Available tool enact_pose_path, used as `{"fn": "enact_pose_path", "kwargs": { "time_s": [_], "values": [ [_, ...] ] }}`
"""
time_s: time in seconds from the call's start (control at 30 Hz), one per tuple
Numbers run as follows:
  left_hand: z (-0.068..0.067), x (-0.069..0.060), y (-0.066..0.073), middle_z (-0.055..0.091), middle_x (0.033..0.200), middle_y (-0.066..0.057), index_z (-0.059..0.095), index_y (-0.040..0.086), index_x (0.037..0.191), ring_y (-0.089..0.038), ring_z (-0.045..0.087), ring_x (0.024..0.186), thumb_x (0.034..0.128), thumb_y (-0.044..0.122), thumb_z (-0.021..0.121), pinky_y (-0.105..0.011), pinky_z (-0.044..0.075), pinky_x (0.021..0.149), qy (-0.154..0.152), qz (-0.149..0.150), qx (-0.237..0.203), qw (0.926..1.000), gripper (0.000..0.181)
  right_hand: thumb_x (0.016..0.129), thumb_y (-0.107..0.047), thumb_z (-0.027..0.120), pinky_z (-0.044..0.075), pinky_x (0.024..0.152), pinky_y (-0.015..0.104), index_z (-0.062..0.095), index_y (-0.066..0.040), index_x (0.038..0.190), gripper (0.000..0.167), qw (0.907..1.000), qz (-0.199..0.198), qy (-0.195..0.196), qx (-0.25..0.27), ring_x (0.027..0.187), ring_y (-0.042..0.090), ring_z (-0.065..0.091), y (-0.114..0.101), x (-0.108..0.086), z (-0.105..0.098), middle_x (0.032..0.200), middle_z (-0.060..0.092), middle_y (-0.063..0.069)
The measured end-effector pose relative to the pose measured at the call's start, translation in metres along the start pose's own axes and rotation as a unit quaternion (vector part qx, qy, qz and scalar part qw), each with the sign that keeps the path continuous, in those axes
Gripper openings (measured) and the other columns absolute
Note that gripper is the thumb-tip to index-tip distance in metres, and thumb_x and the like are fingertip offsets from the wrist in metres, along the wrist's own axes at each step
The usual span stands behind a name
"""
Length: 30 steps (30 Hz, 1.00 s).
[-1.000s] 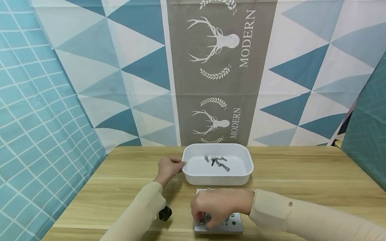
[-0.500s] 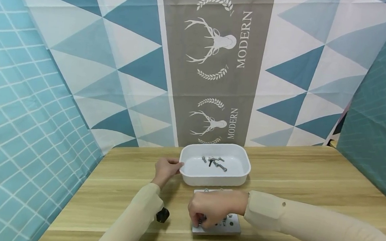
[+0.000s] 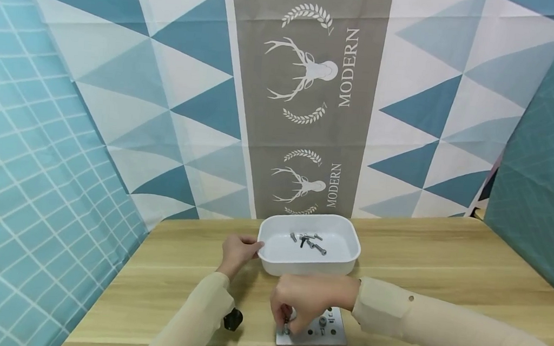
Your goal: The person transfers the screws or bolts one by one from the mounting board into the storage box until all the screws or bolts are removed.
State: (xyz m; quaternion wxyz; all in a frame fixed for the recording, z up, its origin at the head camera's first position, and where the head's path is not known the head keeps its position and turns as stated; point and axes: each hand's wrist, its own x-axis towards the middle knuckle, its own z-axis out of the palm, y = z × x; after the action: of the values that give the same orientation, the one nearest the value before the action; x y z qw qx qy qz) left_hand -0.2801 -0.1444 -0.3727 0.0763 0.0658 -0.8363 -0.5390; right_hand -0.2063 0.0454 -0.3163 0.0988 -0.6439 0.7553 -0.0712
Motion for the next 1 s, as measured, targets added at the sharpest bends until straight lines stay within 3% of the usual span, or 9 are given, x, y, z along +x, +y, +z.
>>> {"fn": "enact_pose_path", "kwargs": {
  "time_s": [0.23, 0.57, 0.8, 1.0],
  "values": [
    [0.002, -0.004, -0.001, 0.073, 0.092, -0.023, 0.073, -0.007, 0.093, -0.026, 0.074, 0.071, 0.0831, 0.011, 0.072, -0.037, 0.063, 0.071, 0.004, 0.0, 0.0, 1.0, 0.02, 0.071, -0.005, 0.073, 0.042, 0.059, -0.002, 0.073, -0.012, 0.078, 0.01, 0.9993, 0.032, 0.011, 0.013, 0.061, -0.004, 0.057, 0.005, -0.006, -0.012, 0.07, 0.07, -0.008],
    [-0.001, 0.0, 0.001, 0.072, 0.097, -0.024, 0.072, -0.006, 0.096, -0.016, 0.071, 0.066, 0.0841, 0.014, 0.072, -0.039, 0.063, 0.075, -0.004, -0.008, 0.013, 0.9999, 0.023, 0.071, -0.001, 0.071, 0.045, 0.054, 0.004, 0.073, -0.009, 0.076, 0.009, 0.994, 0.095, 0.027, 0.047, 0.057, -0.007, 0.049, 0.024, -0.014, -0.03, 0.067, 0.067, -0.007],
    [-0.001, 0.001, 0.0, 0.072, 0.095, -0.021, 0.073, -0.005, 0.095, -0.011, 0.068, 0.064, 0.084, 0.014, 0.073, -0.031, 0.063, 0.069, 0.0, -0.015, 0.025, 0.9996, 0.022, 0.07, -0.002, 0.071, 0.047, 0.053, 0.007, 0.073, -0.01, 0.074, 0.009, 0.9913, 0.115, 0.05, 0.04, 0.055, -0.007, 0.049, 0.04, -0.017, -0.04, 0.066, 0.067, -0.006],
    [0.001, 0.001, 0.0, 0.071, 0.099, -0.023, 0.072, -0.005, 0.098, -0.014, 0.07, 0.068, 0.0853, 0.015, 0.071, -0.036, 0.063, 0.074, -0.004, -0.018, 0.021, 0.9996, 0.023, 0.069, -0.004, 0.071, 0.046, 0.051, 0.009, 0.072, -0.011, 0.072, 0.008, 0.9883, 0.132, 0.069, 0.032, 0.054, -0.005, 0.049, 0.055, -0.022, -0.047, 0.064, 0.066, -0.005]
  ]
}}
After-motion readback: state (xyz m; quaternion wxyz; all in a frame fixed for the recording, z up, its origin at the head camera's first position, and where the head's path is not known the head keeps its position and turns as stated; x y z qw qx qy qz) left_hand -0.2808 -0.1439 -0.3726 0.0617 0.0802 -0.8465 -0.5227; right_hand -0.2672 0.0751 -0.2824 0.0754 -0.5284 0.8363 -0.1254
